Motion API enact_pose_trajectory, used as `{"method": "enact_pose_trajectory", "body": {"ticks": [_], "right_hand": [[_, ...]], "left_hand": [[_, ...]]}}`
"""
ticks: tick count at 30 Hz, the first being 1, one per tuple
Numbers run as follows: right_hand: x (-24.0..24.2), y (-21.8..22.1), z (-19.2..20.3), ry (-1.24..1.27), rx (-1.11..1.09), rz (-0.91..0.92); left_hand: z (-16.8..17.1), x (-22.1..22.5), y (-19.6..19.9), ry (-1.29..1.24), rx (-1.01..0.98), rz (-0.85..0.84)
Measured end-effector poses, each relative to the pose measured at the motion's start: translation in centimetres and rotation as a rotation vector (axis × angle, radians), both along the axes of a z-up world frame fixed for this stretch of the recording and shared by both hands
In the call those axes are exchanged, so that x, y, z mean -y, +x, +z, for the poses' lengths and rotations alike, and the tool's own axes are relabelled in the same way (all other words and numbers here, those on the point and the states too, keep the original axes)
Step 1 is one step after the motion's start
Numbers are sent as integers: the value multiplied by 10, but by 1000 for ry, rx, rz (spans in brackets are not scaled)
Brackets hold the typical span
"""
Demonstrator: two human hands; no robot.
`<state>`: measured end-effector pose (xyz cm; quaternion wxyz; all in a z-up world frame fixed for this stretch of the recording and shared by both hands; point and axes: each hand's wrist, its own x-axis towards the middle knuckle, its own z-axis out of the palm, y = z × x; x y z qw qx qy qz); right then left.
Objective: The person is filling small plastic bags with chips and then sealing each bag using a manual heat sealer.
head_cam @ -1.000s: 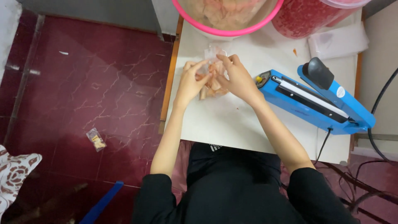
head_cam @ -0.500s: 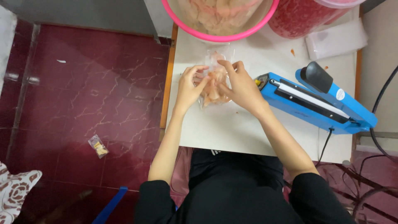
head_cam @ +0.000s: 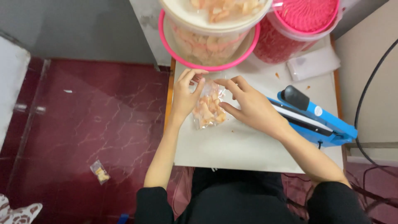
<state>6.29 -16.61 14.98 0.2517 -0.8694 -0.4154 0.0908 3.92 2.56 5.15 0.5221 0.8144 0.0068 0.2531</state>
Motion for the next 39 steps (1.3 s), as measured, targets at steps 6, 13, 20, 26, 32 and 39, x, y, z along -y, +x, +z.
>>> {"method": "enact_pose_trajectory", "body": {"ticks": [6, 13, 20, 26, 32, 39], "right_hand": [[19, 13, 56, 102, 206, 43], [31, 76, 95, 124, 317, -6], [21, 132, 97, -97, 197, -238], [5, 158, 98, -94, 35, -182], [-11, 173, 103, -110, -31, -133], [-18, 178, 112, -101, -7, -106]], "left_hand": [[65, -7, 16, 115, 281, 24], [116, -51, 62, 56, 392, -48], [122, -104, 144, 212, 232, -149], [142, -106, 184, 471, -93, -291], [142, -89, 199, 699, -18, -190], [154, -83, 201, 743, -49, -104]]}}
